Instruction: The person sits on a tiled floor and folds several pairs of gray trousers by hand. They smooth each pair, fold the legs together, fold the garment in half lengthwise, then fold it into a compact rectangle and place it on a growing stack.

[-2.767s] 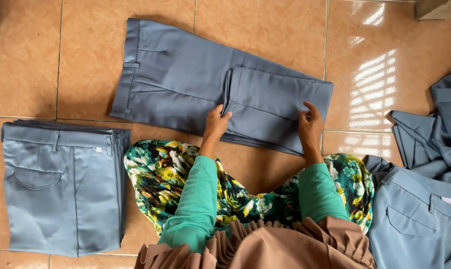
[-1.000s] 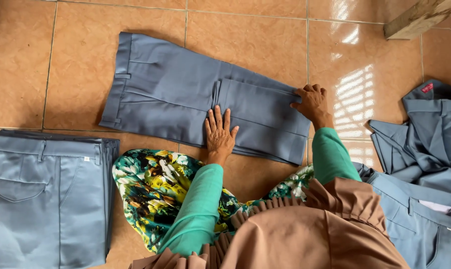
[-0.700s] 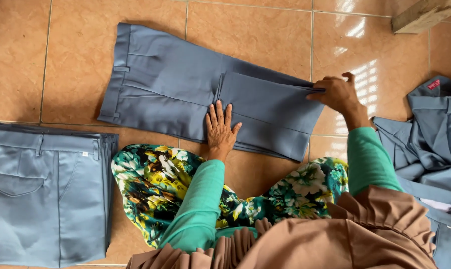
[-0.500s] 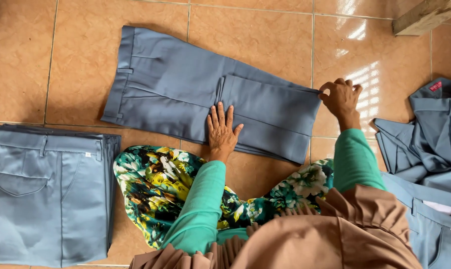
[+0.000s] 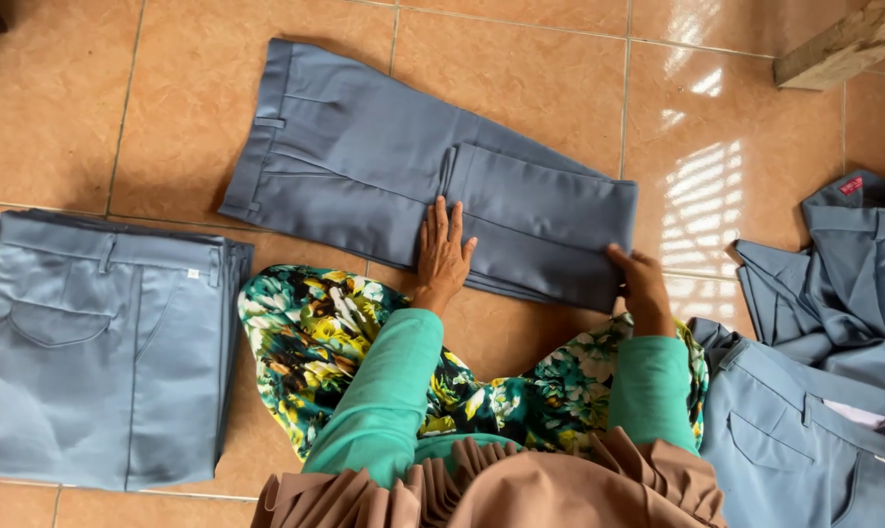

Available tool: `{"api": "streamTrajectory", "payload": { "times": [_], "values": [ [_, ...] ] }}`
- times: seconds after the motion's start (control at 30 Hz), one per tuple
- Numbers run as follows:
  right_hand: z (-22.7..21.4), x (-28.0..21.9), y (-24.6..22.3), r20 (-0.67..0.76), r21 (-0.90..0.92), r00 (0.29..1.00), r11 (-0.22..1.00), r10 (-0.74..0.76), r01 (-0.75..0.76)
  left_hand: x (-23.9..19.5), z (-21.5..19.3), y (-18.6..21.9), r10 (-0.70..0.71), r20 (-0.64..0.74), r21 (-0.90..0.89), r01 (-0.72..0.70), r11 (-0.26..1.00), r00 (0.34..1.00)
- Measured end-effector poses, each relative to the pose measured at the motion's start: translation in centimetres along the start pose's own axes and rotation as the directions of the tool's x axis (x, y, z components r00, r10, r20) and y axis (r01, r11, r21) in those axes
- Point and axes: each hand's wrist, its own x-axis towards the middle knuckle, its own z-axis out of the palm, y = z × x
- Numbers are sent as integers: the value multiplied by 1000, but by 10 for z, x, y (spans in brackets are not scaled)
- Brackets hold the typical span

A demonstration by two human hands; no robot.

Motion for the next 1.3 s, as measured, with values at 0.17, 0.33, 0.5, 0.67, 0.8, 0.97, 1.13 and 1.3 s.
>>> {"api": "streamTrajectory", "payload": {
  "times": [0.17,0.33,0.5,0.67,0.8,0.97,1.13,1.3],
  "values": [
    [-5,-52,-64,-145,410,964,873,-222,263,-12,15,11,30,37,-180,-23,983,999],
    [-8,-98,-140,-193,366,919,845,-343,391,10,64,61,98,63,-356,-70,932,993],
    [20,-108,-195,-190,216,898,875,-397,432,-33,33,112,113,23,-696,-65,715,993],
    [97,-28,-178,-77,359,876,806,-477,470,-103,86,124,-38,32,-830,47,556,999],
    [210,-79,-184,86,338,851,819,-517,463,-86,126,114,-233,275,-877,343,336,933],
    [239,-67,-122,298,-356,731,639,-614,682,-73,110,77,-183,631,-670,411,-618,754],
    [217,-61,-39,249,-787,807,374,-536,491,-93,119,77,207,316,-857,185,482,926],
    [167,-39,-7,227,-845,776,278,-588,458,-86,111,111,211,521,-703,276,656,827]
  ]
}}
